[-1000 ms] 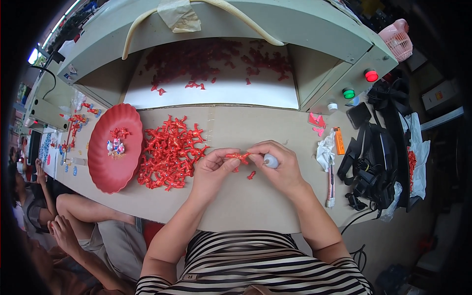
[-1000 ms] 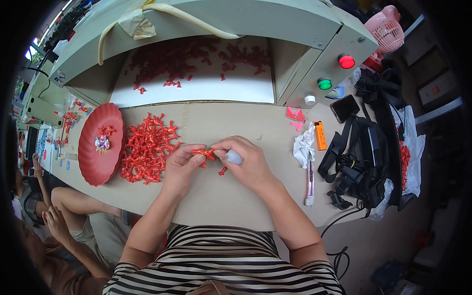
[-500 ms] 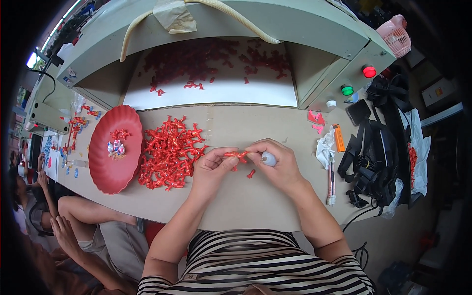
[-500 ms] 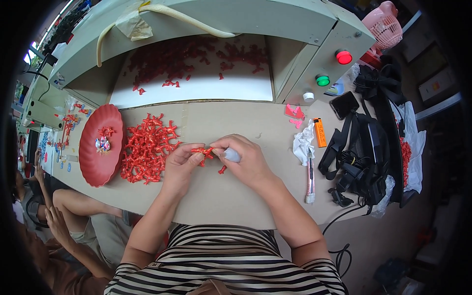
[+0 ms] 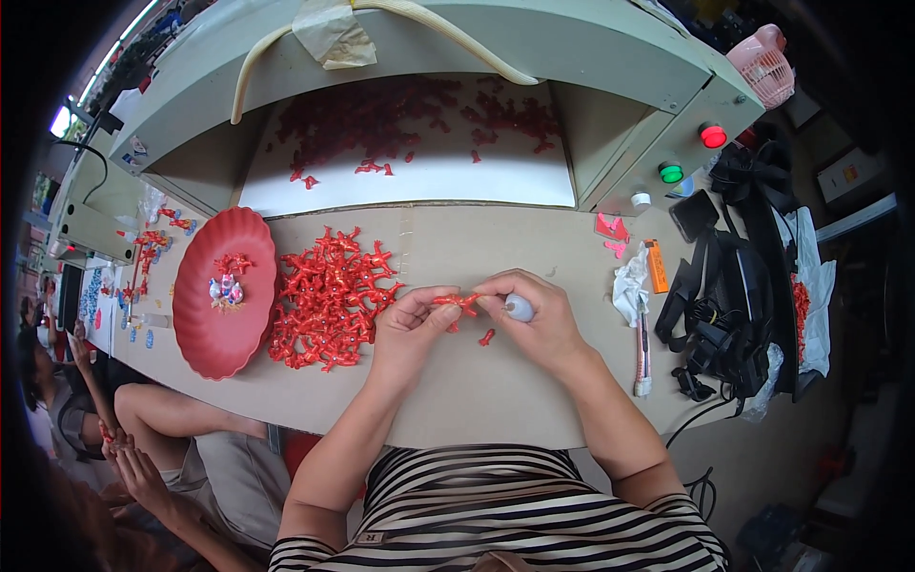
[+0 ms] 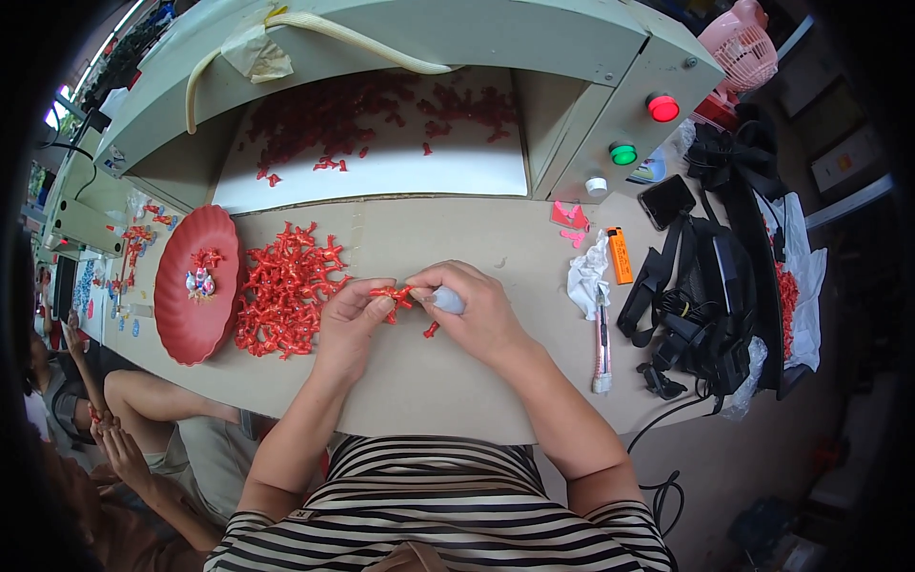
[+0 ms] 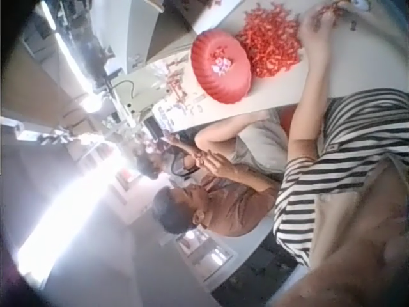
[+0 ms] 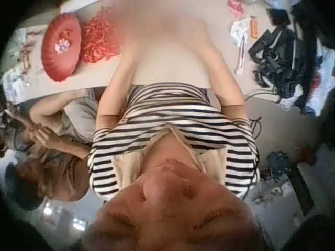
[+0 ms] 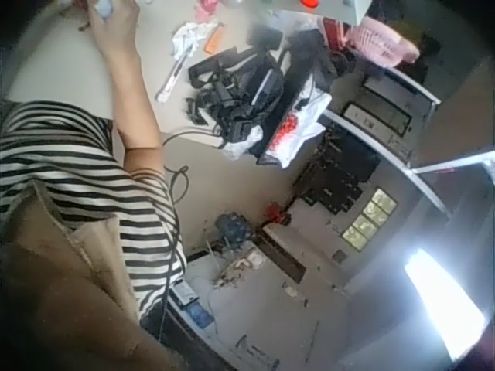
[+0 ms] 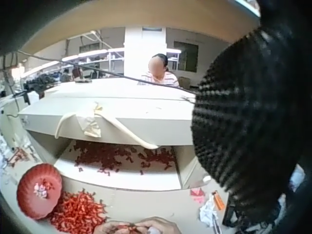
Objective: The person assembles plastic toy figurines by applying glue from a bottle onto the plastic parts and pressing the pieces together by hand.
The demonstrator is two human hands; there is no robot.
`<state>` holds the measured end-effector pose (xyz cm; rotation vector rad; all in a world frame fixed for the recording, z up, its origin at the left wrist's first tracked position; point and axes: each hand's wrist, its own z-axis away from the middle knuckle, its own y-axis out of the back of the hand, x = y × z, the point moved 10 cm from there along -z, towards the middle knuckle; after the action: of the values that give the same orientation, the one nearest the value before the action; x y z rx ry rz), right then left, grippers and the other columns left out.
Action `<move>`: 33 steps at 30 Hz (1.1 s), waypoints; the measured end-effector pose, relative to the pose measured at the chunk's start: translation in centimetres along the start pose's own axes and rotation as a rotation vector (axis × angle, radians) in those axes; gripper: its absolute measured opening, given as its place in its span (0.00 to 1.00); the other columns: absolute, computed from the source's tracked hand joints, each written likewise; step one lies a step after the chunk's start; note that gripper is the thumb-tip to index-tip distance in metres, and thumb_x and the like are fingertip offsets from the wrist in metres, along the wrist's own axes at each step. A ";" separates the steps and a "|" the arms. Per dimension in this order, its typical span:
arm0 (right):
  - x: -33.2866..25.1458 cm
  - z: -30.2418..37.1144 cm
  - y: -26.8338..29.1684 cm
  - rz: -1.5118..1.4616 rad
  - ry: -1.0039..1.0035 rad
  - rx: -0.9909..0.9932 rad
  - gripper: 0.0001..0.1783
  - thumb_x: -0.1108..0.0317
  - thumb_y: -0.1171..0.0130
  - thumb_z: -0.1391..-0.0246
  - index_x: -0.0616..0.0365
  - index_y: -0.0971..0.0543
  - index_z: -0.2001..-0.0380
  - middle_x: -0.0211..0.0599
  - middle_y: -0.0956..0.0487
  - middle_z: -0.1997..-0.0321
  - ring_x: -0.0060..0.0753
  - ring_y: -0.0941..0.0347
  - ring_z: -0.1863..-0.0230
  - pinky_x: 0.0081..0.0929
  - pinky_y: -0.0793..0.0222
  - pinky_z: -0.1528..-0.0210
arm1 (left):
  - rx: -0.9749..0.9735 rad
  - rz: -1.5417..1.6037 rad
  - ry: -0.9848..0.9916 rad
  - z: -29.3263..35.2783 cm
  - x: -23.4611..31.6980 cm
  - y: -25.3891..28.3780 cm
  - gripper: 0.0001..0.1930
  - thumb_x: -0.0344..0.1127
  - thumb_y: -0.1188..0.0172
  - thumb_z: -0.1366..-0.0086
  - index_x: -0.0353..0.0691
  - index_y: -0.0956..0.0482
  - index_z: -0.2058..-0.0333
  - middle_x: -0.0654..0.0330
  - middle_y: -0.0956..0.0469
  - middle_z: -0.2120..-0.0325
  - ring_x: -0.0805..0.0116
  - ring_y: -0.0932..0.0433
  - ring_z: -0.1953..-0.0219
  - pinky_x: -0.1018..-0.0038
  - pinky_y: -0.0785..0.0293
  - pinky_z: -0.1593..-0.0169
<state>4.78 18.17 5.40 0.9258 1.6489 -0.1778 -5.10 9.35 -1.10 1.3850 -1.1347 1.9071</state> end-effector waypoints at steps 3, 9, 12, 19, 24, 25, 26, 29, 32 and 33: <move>-0.7 0.2 -0.5 0.011 -0.029 -0.011 0.05 0.75 0.43 0.54 0.62 0.25 0.71 0.36 0.24 0.71 0.26 0.28 0.70 0.21 0.33 0.67 | 0.003 -0.045 0.016 0.8 0.1 0.7 0.11 0.27 0.44 0.44 0.34 0.26 0.61 0.62 0.23 0.69 0.79 0.27 0.68 0.82 0.30 0.64; -0.2 1.6 0.6 0.069 -0.070 0.068 0.04 0.78 0.43 0.58 0.63 0.25 0.74 0.38 0.25 0.73 0.29 0.29 0.73 0.22 0.34 0.69 | -0.127 0.059 0.039 0.6 -2.1 -1.0 0.12 0.31 0.45 0.42 0.35 0.27 0.59 0.66 0.25 0.70 0.83 0.29 0.70 0.85 0.31 0.65; -0.8 1.7 0.7 0.041 -0.060 0.080 0.04 0.79 0.44 0.58 0.64 0.26 0.75 0.38 0.25 0.74 0.28 0.30 0.73 0.22 0.35 0.69 | -0.113 0.101 0.009 0.9 -1.7 -1.3 0.11 0.31 0.46 0.41 0.35 0.28 0.60 0.67 0.25 0.70 0.83 0.30 0.71 0.85 0.32 0.66; -0.1 1.3 0.5 0.018 -0.096 0.087 0.04 0.80 0.44 0.59 0.65 0.26 0.75 0.39 0.26 0.74 0.28 0.30 0.72 0.21 0.35 0.69 | -0.132 0.090 0.040 0.6 -1.8 -0.9 0.12 0.32 0.45 0.41 0.36 0.28 0.59 0.66 0.26 0.70 0.83 0.29 0.69 0.84 0.32 0.64; 0.4 1.2 0.4 0.014 -0.096 0.081 0.04 0.80 0.44 0.59 0.65 0.26 0.75 0.39 0.26 0.73 0.28 0.30 0.72 0.21 0.35 0.68 | -0.186 0.110 0.045 0.2 -2.6 -1.2 0.13 0.32 0.47 0.41 0.36 0.29 0.57 0.65 0.26 0.69 0.82 0.29 0.69 0.84 0.32 0.65; 0.7 1.3 0.4 0.002 -0.119 0.085 0.04 0.80 0.44 0.59 0.65 0.26 0.75 0.39 0.26 0.73 0.29 0.30 0.71 0.22 0.34 0.67 | -0.205 0.112 0.052 0.2 -2.7 -1.3 0.13 0.32 0.47 0.40 0.36 0.29 0.57 0.65 0.26 0.68 0.81 0.29 0.69 0.83 0.32 0.64; 0.8 1.4 0.4 0.002 -0.118 0.079 0.04 0.80 0.44 0.59 0.65 0.26 0.75 0.39 0.26 0.73 0.29 0.30 0.71 0.22 0.34 0.67 | -0.200 0.115 0.051 0.3 -2.6 -1.2 0.13 0.32 0.47 0.40 0.36 0.29 0.57 0.65 0.26 0.68 0.81 0.29 0.69 0.83 0.32 0.64; 0.9 1.5 0.1 0.005 -0.081 0.054 0.04 0.80 0.45 0.56 0.65 0.27 0.74 0.35 0.27 0.72 0.23 0.32 0.70 0.18 0.36 0.67 | -0.199 0.110 0.056 0.4 -2.1 -1.5 0.13 0.32 0.47 0.40 0.36 0.29 0.57 0.64 0.26 0.68 0.81 0.29 0.69 0.83 0.32 0.65; 1.6 1.7 0.2 -0.001 -0.129 0.074 0.03 0.80 0.45 0.56 0.65 0.27 0.74 0.36 0.27 0.72 0.23 0.32 0.70 0.18 0.36 0.66 | -0.173 0.142 0.056 0.5 -1.8 -1.4 0.12 0.33 0.45 0.41 0.37 0.28 0.59 0.67 0.26 0.71 0.83 0.30 0.71 0.84 0.33 0.67; 1.5 1.7 0.2 0.015 -0.116 0.072 0.03 0.80 0.45 0.56 0.65 0.27 0.74 0.36 0.27 0.72 0.24 0.32 0.70 0.19 0.36 0.66 | -0.179 0.136 0.052 0.5 -1.8 -1.4 0.12 0.33 0.45 0.41 0.37 0.28 0.59 0.67 0.26 0.71 0.83 0.30 0.71 0.84 0.33 0.67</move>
<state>6.19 18.05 3.65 0.9646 1.5367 -0.2775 -3.12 9.73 -2.24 1.1815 -1.3686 1.8702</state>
